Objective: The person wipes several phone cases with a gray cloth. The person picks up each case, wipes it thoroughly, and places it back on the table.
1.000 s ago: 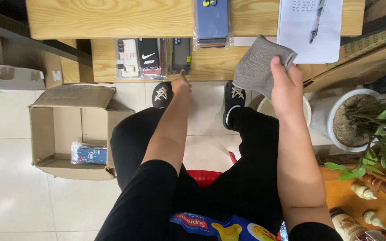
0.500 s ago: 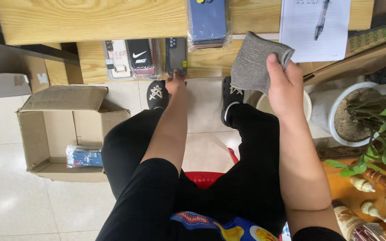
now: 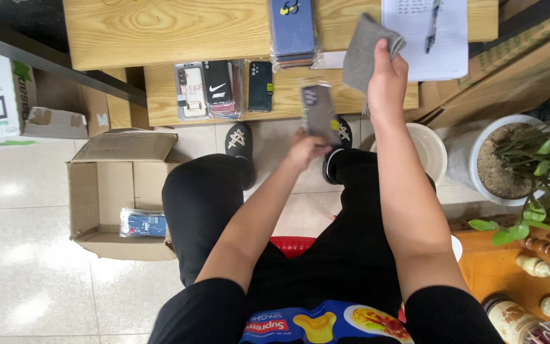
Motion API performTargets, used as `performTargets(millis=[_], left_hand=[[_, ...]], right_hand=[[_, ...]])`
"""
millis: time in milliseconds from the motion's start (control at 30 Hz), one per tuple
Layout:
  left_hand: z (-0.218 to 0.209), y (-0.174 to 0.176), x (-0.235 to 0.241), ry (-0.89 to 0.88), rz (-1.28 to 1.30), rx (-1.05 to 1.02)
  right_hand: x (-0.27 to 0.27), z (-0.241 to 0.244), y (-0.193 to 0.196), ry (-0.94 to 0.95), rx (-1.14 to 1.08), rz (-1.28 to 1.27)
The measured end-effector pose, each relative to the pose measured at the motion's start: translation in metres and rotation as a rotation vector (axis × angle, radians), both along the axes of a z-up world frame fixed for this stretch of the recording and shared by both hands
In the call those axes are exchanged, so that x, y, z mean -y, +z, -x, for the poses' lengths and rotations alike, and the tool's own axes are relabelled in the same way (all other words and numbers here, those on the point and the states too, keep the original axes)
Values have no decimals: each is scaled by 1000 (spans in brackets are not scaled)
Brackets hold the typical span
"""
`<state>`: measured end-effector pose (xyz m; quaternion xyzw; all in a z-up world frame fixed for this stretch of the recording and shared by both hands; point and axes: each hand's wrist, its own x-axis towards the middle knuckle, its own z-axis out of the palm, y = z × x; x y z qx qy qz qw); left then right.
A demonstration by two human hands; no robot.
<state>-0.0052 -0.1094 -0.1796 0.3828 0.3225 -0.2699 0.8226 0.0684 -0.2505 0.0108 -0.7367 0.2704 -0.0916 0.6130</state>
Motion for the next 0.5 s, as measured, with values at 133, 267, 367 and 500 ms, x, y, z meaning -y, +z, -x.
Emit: performTargets(millis=[133,267,367,500], left_hand=[[28,68,-5,-165,-22,70],[11,145,-40,-221,9,532],[-7,168,-60,-252,-121,754],[-18,161,-73,-72,3,919]], right_hand=[[7,15,3,-22,176,53],[-3,22,15,-208,492,-43],[-27,39,41,-210,496,-135],[-25,54,0,-89,656,-201]])
